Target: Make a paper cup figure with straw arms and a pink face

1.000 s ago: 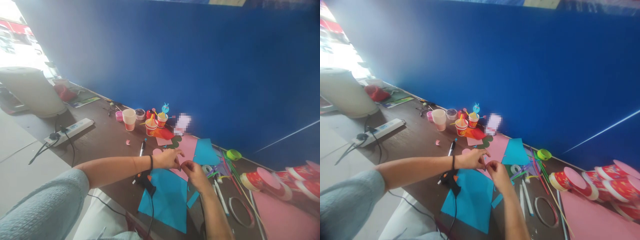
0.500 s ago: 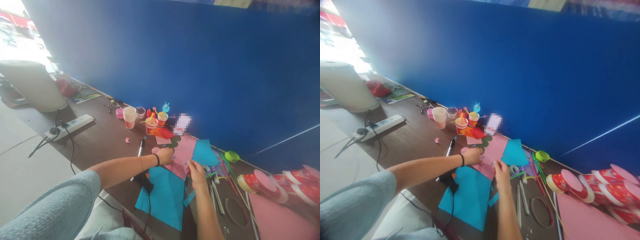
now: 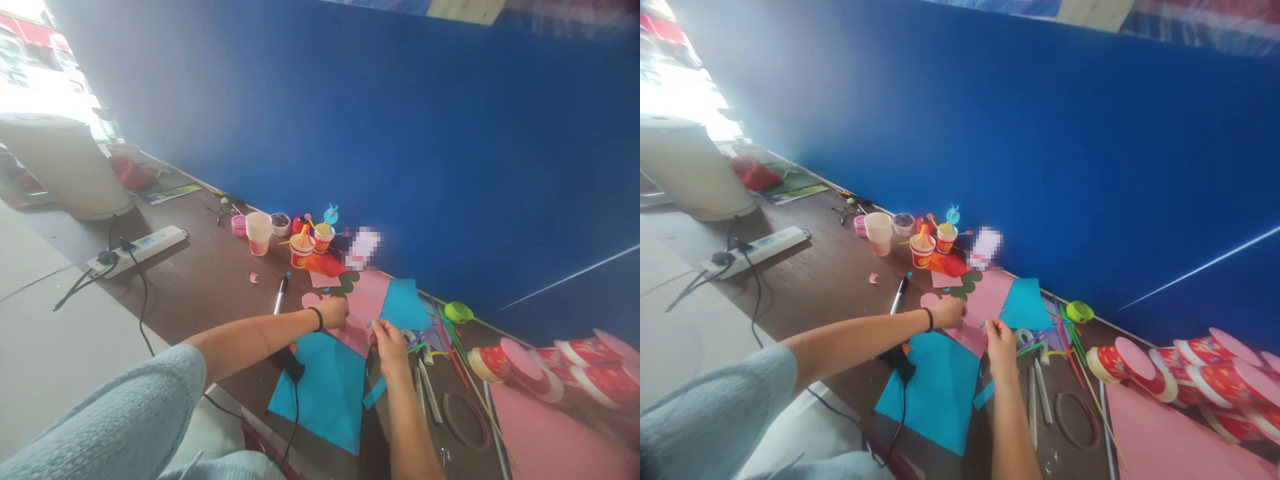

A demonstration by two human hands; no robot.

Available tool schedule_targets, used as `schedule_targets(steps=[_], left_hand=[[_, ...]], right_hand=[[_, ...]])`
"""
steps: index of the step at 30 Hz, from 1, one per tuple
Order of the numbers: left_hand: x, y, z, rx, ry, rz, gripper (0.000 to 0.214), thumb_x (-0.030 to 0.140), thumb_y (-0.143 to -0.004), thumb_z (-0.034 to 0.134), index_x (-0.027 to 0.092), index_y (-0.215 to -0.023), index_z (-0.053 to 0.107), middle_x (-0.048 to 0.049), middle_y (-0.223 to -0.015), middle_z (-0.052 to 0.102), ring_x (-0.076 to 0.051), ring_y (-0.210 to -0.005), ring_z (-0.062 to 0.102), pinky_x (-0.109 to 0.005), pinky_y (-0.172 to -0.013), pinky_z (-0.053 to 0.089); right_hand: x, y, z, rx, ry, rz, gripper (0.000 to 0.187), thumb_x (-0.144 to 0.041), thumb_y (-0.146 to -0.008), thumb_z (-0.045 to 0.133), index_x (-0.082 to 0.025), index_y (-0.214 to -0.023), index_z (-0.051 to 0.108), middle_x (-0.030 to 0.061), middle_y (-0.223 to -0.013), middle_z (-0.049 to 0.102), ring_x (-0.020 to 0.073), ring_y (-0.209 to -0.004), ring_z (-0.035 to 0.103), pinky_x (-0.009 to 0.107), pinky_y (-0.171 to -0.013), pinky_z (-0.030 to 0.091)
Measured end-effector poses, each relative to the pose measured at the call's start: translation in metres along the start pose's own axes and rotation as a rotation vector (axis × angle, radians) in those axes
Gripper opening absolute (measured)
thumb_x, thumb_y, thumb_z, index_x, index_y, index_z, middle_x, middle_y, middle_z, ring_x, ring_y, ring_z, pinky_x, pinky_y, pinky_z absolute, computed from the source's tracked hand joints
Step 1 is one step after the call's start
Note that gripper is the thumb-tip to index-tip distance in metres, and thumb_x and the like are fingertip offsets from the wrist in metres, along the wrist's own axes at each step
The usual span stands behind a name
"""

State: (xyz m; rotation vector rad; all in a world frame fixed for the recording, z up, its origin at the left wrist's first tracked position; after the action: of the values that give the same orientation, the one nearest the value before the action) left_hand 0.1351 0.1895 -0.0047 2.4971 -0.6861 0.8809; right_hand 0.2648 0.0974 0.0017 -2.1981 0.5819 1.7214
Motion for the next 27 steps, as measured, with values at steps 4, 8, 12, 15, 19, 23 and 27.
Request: schedule_targets(steps=[4, 8, 12, 15, 19, 23, 27], left_hand=[[0.002, 0.006, 0.0, -0.024, 0.14, 0.055, 0.011, 0.017, -0.055, 0.071, 0.017, -0.058, 0.061, -0.0013, -0.058, 0.057, -0.016, -0.063, 0.054, -0.023, -0.055, 0.037], [0.011, 0.023, 0.003, -0.085, 0.327, 0.108, 0.019, 0.028, -0.061, 0.066, 0.016, -0.055, 0.052, 0.0037, -0.05, 0.048, -0.01, -0.051, 0.044, -0.02, -0.046, 0.03], [0.019, 0.04, 0.004, -0.093, 0.487, 0.159, 0.022, 0.031, -0.067, 0.058, 0.017, -0.058, 0.044, 0.0067, -0.05, 0.038, -0.007, -0.046, 0.037, -0.02, -0.044, 0.028], [0.023, 0.047, 0.003, -0.089, 0.55, 0.208, 0.025, 0.033, -0.068, 0.058, 0.017, -0.057, 0.041, 0.0071, -0.051, 0.036, -0.006, -0.047, 0.034, -0.02, -0.044, 0.026], [0.026, 0.051, -0.001, -0.081, 0.582, 0.265, 0.028, 0.031, -0.068, 0.058, 0.017, -0.055, 0.037, 0.0073, -0.051, 0.033, -0.006, -0.048, 0.03, -0.02, -0.045, 0.022], [0.03, 0.055, -0.006, -0.061, 0.581, 0.298, 0.027, 0.028, -0.067, 0.058, 0.017, -0.054, 0.037, 0.0073, -0.051, 0.032, -0.006, -0.05, 0.029, -0.021, -0.046, 0.019], [0.035, 0.058, -0.009, -0.041, 0.569, 0.31, 0.026, 0.025, -0.065, 0.06, 0.016, -0.053, 0.038, 0.0072, -0.051, 0.032, -0.006, -0.051, 0.03, -0.021, -0.047, 0.019]], right_hand=[[0.005, -0.001, 0.0, 0.005, -0.07, 0.058, 0.039, -0.056, -0.064, 0.063, -0.019, -0.068, 0.055, -0.0061, -0.044, 0.049, 0.0104, -0.039, 0.045, 0.022, -0.038, 0.035], [0.003, 0.002, -0.004, 0.01, -0.111, 0.076, 0.036, -0.053, -0.066, 0.063, -0.019, -0.072, 0.055, -0.006, -0.048, 0.052, 0.0094, -0.04, 0.044, 0.022, -0.039, 0.035], [-0.006, 0.011, -0.004, -0.007, -0.122, 0.073, 0.035, -0.053, -0.067, 0.064, -0.02, -0.072, 0.056, -0.0064, -0.046, 0.051, 0.01, -0.039, 0.044, 0.023, -0.039, 0.035], [-0.01, 0.016, -0.004, -0.008, -0.126, 0.069, 0.033, -0.053, -0.068, 0.064, -0.021, -0.072, 0.056, -0.007, -0.045, 0.05, 0.0105, -0.04, 0.043, 0.023, -0.04, 0.034], [-0.008, 0.016, -0.006, 0.024, -0.128, 0.068, 0.032, -0.053, -0.069, 0.063, -0.021, -0.072, 0.056, -0.0075, -0.045, 0.049, 0.0108, -0.041, 0.043, 0.023, -0.04, 0.033], [-0.006, 0.016, -0.004, 0.016, -0.142, 0.08, 0.033, -0.053, -0.068, 0.064, -0.021, -0.072, 0.056, -0.0078, -0.043, 0.047, 0.0106, -0.039, 0.04, 0.024, -0.039, 0.03], [-0.006, 0.017, -0.001, 0.008, -0.159, 0.088, 0.032, -0.051, -0.069, 0.064, -0.021, -0.073, 0.056, -0.0078, -0.043, 0.045, 0.0099, -0.039, 0.038, 0.023, -0.039, 0.029]])
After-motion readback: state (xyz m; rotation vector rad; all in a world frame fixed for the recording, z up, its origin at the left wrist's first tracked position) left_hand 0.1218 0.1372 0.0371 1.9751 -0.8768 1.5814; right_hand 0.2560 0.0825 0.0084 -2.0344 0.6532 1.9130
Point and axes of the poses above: each hand's wrist, its own y-axis away from the middle knuckle, its own z-axis out of the palm, x = y × z, the point moved 8 cm from there along -y, towards the middle knuckle
